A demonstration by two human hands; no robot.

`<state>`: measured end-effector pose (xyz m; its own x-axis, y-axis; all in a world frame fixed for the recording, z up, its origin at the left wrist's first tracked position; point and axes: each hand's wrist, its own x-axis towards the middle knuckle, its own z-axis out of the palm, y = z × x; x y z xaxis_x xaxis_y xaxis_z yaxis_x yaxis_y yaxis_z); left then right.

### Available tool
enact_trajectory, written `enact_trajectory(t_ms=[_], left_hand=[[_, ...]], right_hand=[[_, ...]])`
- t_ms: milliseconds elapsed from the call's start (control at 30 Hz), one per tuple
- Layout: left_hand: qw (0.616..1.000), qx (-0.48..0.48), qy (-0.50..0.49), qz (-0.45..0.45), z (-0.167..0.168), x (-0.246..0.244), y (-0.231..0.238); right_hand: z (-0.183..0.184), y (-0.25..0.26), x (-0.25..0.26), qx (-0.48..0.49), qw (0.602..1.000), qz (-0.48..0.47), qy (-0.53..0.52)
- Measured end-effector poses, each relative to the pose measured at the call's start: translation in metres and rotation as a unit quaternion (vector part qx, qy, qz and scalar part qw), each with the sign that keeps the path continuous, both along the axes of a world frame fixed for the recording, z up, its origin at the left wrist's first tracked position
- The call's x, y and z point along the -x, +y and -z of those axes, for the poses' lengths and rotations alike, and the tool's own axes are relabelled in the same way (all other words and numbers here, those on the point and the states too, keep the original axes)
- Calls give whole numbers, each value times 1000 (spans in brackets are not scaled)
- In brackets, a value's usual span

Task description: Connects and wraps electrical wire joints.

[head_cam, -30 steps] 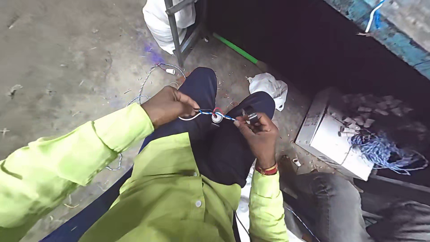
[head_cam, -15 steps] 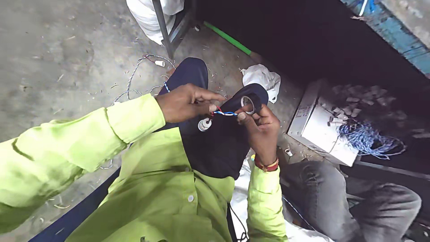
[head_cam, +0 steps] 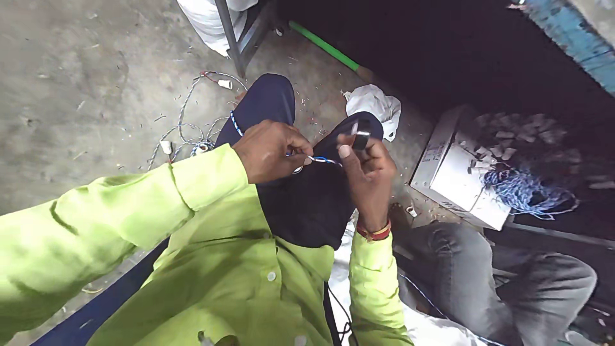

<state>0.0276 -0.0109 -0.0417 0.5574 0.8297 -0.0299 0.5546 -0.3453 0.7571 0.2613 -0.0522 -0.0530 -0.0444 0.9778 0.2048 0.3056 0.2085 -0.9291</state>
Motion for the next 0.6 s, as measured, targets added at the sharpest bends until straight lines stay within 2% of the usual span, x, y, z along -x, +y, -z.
enact_trajectory(t_ms=[67,133,200,233,300,333,400,467,500,533,567,600], left_hand=[[999,27,24,7,4,0,-1],[1000,15,10,-20,10,0,-10],[994,18,-93,-62,8,-6,-22],[981,54,-169,-75,1,-10,-27],[917,193,-341,-80,-15,-19,-41],[884,264,-375,-97,-21,-22,-44],[835,361,-386,-154,-21,-28,-52],[764,446,-394,-249,-14,-36,-61],[723,485,-405,-280,-10,-36,-62],[696,512,-408,-296,-6,-34,-63],[680,533,-401,-303,-1,-32,-64],[678,545,-389,-302,5,-30,-67]], right_hand=[[-6,0,1,-45,997,-10,58],[-19,-3,1,-72,990,-35,114],[-30,-12,-1,-70,993,-38,90],[-31,-17,-2,-62,996,-42,48],[-25,-28,5,-43,993,-80,-72],[-20,-31,12,-52,985,-106,-126],[-17,-36,28,-88,970,-132,-182],[-28,-44,38,-97,973,-98,-187],[-38,-47,40,-97,983,-77,-133],[-51,-49,42,-92,992,-80,-23],[-67,-53,44,-68,983,-120,117],[-84,-57,46,-18,949,-202,241]])
